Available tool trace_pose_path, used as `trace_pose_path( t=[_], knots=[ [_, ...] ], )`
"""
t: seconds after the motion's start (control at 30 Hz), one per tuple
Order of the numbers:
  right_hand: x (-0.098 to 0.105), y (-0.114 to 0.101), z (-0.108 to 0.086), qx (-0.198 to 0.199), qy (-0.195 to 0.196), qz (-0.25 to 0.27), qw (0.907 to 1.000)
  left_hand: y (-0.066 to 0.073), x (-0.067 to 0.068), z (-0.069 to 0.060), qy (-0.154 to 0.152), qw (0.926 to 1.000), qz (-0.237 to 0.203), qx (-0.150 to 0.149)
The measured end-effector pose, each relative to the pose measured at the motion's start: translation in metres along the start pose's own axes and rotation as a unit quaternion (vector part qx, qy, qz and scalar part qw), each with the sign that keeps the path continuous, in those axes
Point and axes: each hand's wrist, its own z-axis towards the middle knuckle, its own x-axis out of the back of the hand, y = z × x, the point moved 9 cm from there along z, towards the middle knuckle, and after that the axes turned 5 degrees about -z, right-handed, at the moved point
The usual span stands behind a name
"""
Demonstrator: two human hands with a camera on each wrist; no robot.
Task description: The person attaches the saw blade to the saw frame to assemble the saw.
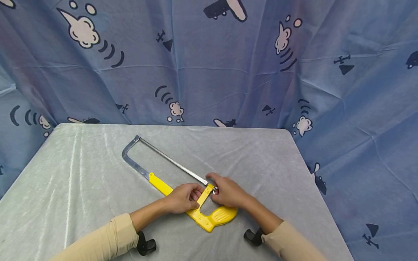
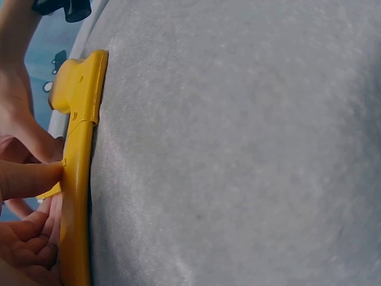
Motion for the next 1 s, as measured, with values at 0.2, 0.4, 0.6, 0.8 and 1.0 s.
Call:
trace_pose_path(
  t=[0.2,0.4,0.6,0.8,1.0],
  knots=[
    [0.001,-0.001,0.002,-0.014,0.009,-0.027,0.9995,-0.001,0.000,0.000,-0.002,1.0000,-0.001,0.007],
    [0.006,0.001,0.000,-0.022,0.011,-0.035,0.9991,-0.001,-0.001,-0.001,-0.004,0.9999,0.004,0.009],
    [0.013,0.006,-0.002,-0.035,0.023,-0.023,0.9989,0.000,0.000,-0.001,-0.001,1.0000,0.007,0.005],
    [0.017,0.010,-0.004,-0.032,0.033,-0.009,0.9989,0.000,0.000,-0.001,0.003,0.9999,0.011,0.003],
    [0.019,0.010,-0.006,-0.031,0.036,-0.003,0.9989,-0.001,0.000,0.000,0.003,0.9999,0.014,0.003]
  ],
)
